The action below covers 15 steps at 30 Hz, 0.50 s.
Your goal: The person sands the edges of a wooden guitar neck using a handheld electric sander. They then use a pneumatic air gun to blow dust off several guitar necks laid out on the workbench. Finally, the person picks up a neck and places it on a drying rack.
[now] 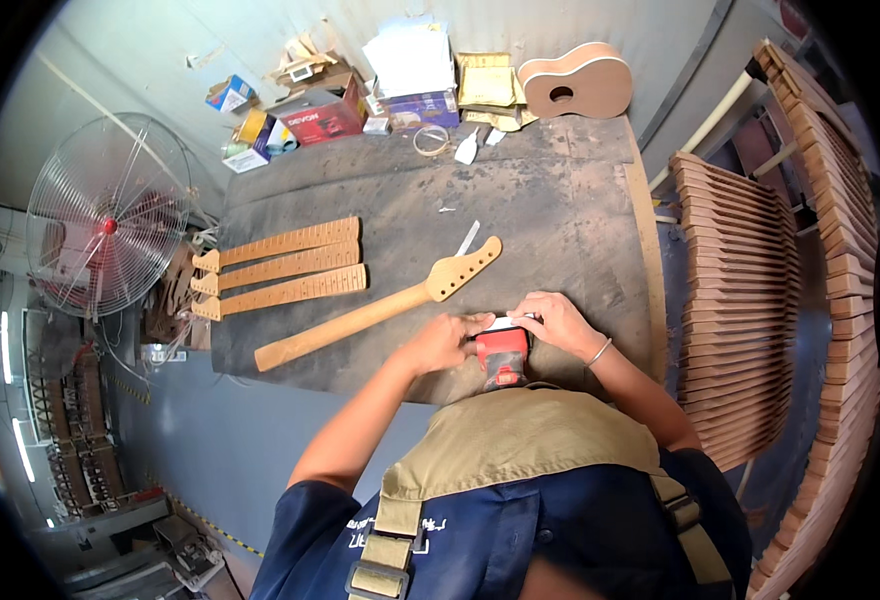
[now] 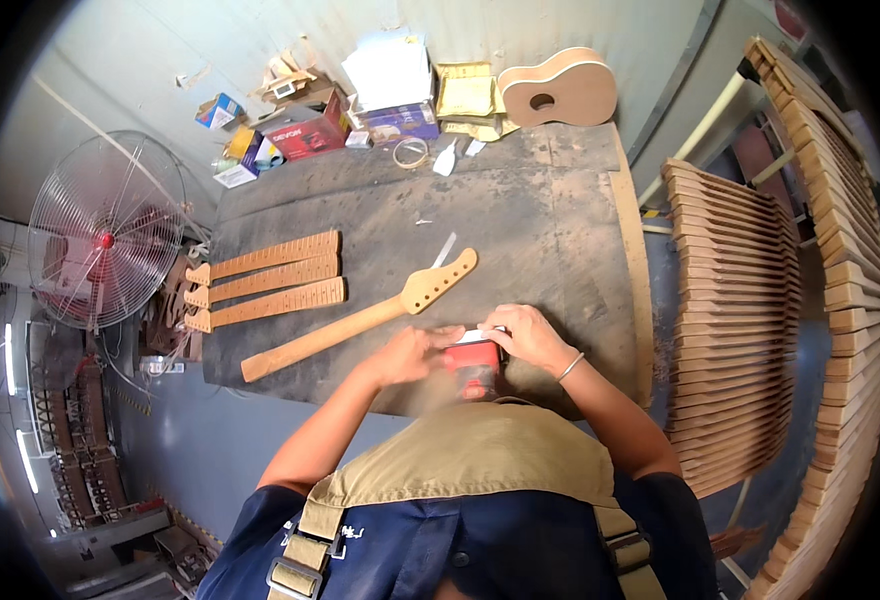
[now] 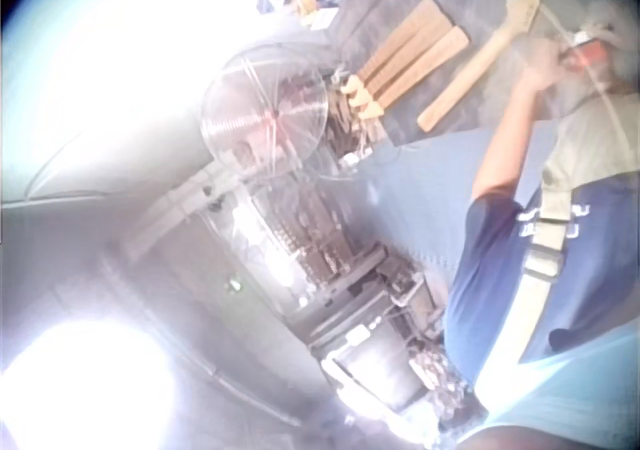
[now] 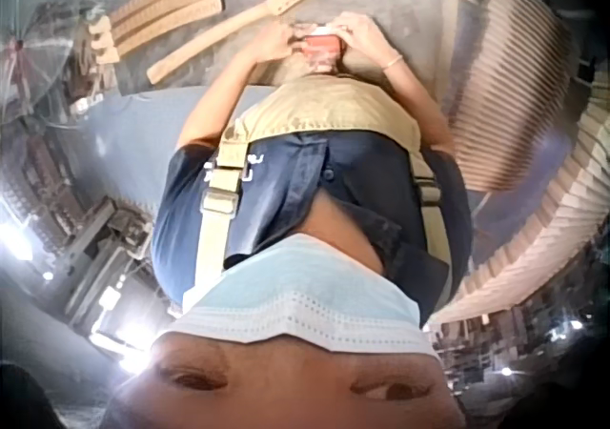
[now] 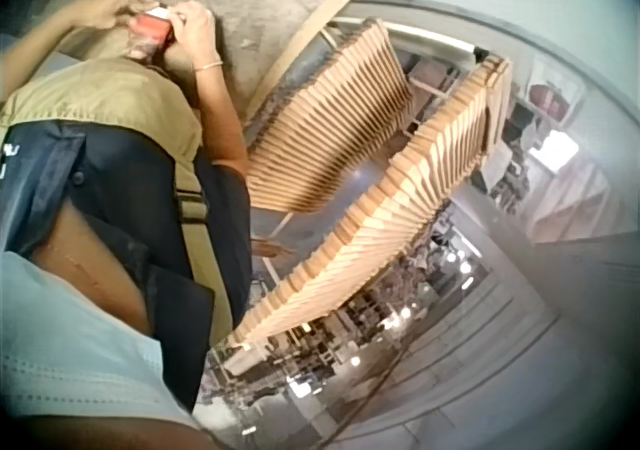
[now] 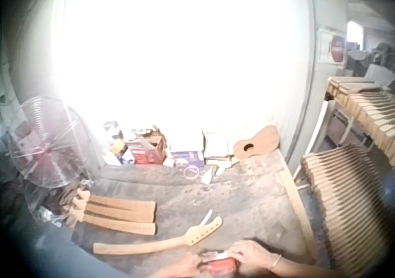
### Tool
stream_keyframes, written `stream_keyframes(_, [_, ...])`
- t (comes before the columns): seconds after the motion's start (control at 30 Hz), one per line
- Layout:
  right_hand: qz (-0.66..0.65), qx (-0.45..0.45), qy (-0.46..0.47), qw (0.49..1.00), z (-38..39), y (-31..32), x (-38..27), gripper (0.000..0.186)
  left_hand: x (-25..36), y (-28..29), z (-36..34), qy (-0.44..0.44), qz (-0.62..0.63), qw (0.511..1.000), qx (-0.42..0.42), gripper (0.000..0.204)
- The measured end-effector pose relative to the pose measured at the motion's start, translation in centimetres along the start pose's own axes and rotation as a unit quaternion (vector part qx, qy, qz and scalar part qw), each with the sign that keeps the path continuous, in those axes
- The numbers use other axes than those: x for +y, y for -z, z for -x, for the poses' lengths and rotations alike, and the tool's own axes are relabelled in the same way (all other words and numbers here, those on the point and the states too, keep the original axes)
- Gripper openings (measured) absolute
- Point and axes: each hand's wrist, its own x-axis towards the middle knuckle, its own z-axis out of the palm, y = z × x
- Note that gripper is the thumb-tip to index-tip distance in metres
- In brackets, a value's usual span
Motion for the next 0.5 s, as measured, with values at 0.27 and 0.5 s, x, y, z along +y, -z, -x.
stream_keyframes(0.27, [0.0,0.003,0.023,1.0,0.6,-0.1,2.1,0.014,1.0,0.6,0.5,-0.028,-0.027,0.999,-0.02,0.076])
stream_keyframes(0.5, [0.069,0.031,0.081,0.994,3.3,-0.1,-0.4,0.034,0.8,-1.9,1.4,-0.038,-0.146,0.988,0.014,0.076])
